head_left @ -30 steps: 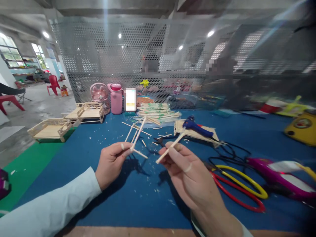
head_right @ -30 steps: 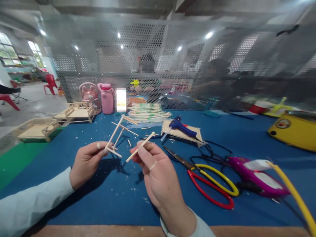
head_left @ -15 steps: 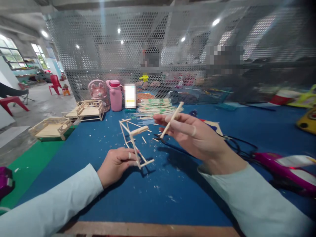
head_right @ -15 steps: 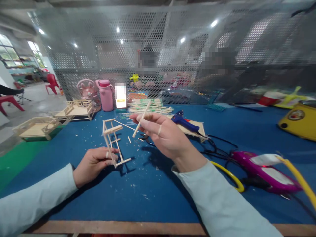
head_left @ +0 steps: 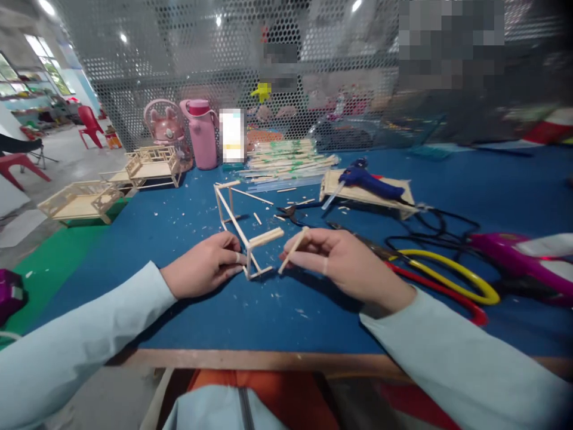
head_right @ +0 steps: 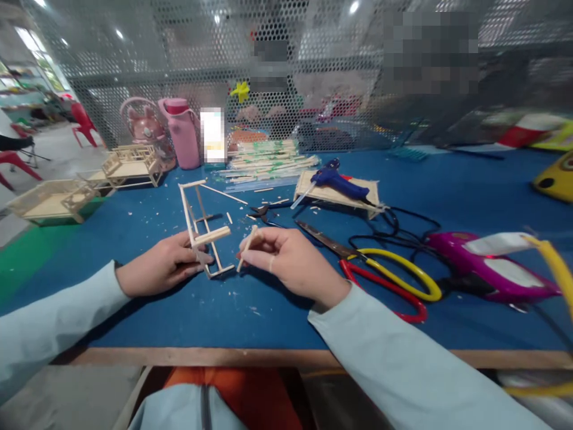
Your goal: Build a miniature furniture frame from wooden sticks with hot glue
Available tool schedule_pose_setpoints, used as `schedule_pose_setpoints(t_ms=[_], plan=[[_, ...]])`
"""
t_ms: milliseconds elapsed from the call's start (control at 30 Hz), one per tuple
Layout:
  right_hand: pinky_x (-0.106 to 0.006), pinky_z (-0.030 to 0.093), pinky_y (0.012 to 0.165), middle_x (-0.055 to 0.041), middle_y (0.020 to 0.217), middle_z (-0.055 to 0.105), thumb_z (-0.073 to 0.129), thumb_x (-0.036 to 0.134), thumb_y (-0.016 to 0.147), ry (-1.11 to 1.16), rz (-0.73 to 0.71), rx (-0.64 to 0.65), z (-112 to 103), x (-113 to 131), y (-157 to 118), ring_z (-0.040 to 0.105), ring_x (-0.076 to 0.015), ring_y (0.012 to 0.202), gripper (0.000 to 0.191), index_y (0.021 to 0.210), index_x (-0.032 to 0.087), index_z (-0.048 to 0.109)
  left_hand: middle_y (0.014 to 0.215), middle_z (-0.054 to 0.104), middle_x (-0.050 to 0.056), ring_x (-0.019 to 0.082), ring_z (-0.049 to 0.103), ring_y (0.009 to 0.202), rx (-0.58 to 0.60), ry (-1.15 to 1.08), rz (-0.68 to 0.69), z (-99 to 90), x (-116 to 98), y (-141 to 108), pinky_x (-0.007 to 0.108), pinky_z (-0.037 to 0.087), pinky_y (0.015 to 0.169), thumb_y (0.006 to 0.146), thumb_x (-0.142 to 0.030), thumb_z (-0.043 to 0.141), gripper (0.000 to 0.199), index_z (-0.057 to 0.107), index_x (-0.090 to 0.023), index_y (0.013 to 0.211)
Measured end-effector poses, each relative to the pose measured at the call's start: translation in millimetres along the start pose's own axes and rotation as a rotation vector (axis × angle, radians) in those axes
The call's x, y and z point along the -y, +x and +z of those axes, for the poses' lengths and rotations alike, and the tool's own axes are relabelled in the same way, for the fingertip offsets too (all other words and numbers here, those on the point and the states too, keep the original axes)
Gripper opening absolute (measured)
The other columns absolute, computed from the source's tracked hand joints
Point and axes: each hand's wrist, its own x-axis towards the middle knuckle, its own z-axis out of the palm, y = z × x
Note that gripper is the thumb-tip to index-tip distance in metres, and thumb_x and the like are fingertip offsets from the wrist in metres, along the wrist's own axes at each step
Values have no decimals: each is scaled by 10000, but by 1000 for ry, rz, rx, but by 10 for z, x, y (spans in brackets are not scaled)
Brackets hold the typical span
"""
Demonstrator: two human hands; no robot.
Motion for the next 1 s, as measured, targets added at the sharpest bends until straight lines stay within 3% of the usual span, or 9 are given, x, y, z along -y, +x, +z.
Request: schedule_pose_setpoints(t_ms=[267,833,933,1000], plan=[[-292,499,719,-13,762,710,650,249,739,-101,-133,-51,258,-46,-24,642,-156,720,70,704,197,682,934,610,92,197,584,972,35,9,-4,-42,0,-1,337,483,863,886,-210,473,236,675,-172,1001],[-274,499,720,-5,756,725,635,221,764,-298,-243,-54,326,-47,-5,664,-158,721,76,717,198,690,953,631,65,182,599,934,10,-25,-42,-57,-30,3,319,480,838,844,-167,496,154,635,-178,909],[-272,501,720,3,766,730,635,202,757,-293,-246,-67,335,-55,-3,667,-154,720,67,723,205,693,875,627,42,161,587,809,-117,-4,-103,-57,-49,-37,288,478,743,769,-102,505,141,612,-172,830],[-268,501,720,6,777,734,633,185,753,-290,-245,-74,340,-63,2,667,-150,720,72,736,207,699,760,580,15,136,537,680,-352,17,-178,-74,-83,-69,259,451,636,747,-96,493,116,579,-167,781]])
